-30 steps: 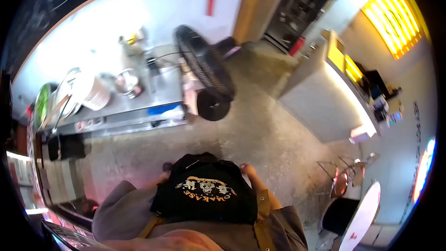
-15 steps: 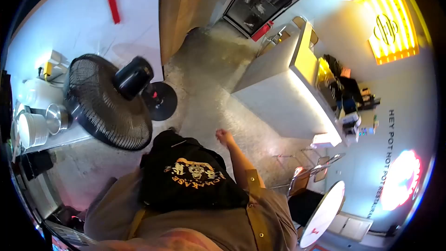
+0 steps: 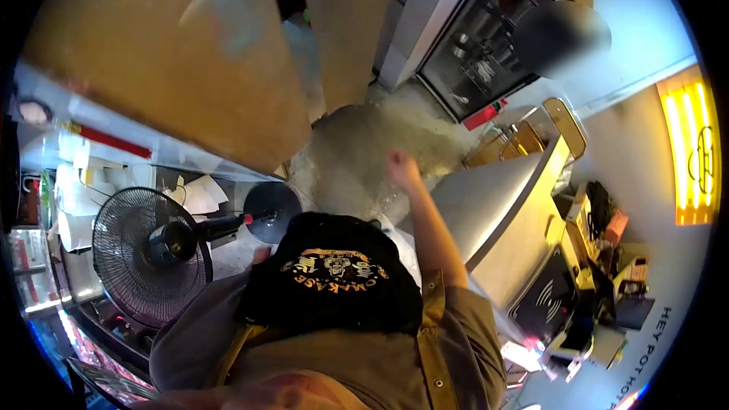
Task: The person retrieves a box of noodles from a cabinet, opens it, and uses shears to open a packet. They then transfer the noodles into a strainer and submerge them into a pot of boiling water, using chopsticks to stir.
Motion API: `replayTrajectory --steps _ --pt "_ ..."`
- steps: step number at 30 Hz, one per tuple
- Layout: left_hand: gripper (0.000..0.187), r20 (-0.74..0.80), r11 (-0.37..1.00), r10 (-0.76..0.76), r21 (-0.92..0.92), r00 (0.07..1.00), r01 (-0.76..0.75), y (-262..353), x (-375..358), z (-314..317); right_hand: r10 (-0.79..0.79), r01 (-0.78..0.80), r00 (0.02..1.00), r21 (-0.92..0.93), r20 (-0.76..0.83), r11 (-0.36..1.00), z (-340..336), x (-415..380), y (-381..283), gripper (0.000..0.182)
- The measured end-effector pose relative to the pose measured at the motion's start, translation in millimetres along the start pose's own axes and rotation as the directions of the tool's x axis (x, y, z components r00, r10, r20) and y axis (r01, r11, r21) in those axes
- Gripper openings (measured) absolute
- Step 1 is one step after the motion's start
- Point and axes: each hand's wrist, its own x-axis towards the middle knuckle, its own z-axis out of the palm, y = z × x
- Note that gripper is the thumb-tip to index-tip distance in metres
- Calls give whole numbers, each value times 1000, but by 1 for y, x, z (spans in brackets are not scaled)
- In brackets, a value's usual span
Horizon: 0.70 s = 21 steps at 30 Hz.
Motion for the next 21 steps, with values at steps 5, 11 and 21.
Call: replayTrajectory --steps 5,11,21 --pt "28 -394 246 133 -876 910 -415 306 108 -383 -354 412 888 166 -293 896 -67 210 -165 50" --pt "38 -619 280 418 -609 665 -742 416 186 -603 -776 789 607 -13 172 615 58 300 -240 49" --pt "34 -453 142 -777 -803 438 -578 234 314 -711 -11 311 755 -343 656 886 61 551 -73 49"
